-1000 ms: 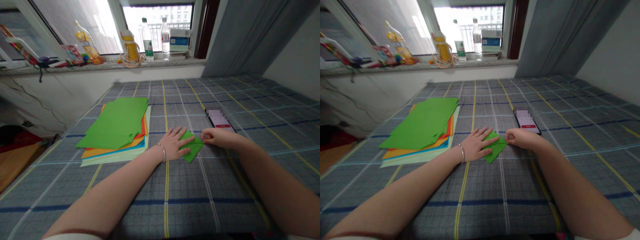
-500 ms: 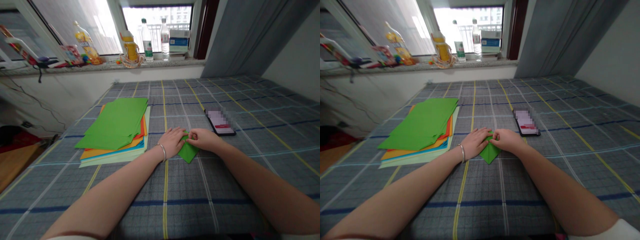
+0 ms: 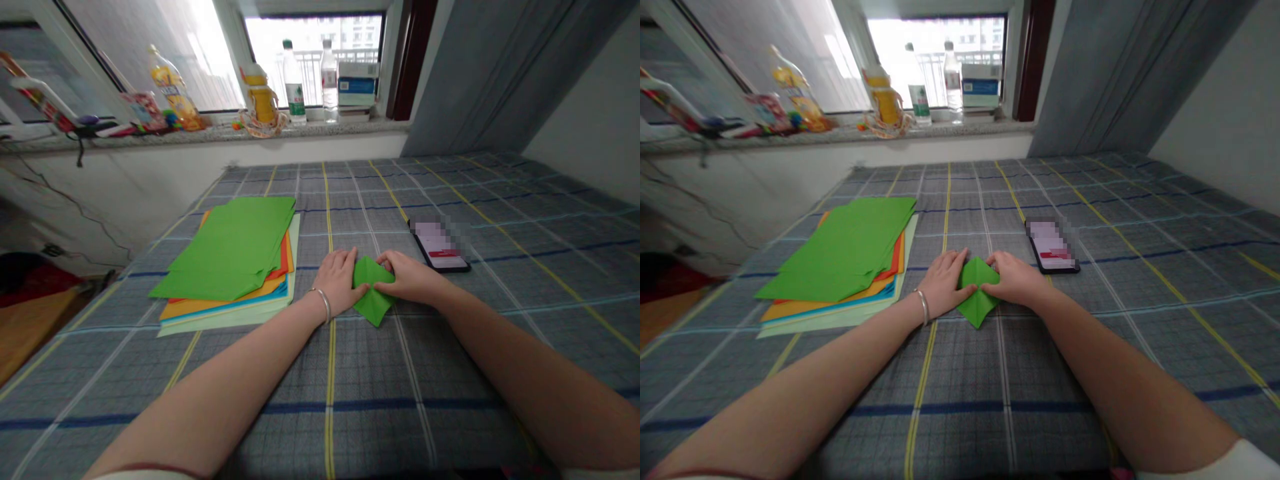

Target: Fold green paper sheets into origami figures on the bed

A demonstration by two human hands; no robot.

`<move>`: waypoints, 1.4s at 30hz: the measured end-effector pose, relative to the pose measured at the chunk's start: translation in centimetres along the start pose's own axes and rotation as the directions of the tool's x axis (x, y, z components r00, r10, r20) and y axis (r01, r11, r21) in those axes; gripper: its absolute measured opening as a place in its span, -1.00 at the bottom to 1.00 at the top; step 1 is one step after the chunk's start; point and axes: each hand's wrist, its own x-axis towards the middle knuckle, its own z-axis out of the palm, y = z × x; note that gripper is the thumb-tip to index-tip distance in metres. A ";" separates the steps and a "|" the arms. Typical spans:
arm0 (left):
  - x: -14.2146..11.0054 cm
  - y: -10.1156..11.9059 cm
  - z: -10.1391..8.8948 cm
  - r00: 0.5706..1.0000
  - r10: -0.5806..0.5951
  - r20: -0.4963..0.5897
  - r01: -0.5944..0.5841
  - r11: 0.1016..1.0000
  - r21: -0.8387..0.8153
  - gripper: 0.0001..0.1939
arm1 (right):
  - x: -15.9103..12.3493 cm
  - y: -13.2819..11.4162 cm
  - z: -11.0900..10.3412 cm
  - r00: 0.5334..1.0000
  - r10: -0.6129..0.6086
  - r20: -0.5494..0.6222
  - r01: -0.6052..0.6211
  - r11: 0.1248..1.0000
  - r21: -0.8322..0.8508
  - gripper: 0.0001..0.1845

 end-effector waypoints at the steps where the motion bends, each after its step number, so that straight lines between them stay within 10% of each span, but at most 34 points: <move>1: 0.0 0.0 0.0 1.000 -0.013 -0.001 0.013 1.000 -0.003 -0.19 | 0.0 0.0 -0.1 1.000 0.005 0.014 -0.005 1.000 0.004 -0.53; 26: -0.1 -1.2 -0.7 0.998 0.040 -0.042 -0.056 0.838 -0.544 -0.74 | -0.2 0.2 0.0 0.990 -0.073 0.122 0.035 0.957 0.289 -0.73; 42: -0.8 0.5 -1.5 0.995 -0.045 -0.087 -0.003 0.874 -0.487 -0.70 | -0.4 -2.5 -0.3 0.994 0.060 0.089 -0.071 0.989 0.127 -0.92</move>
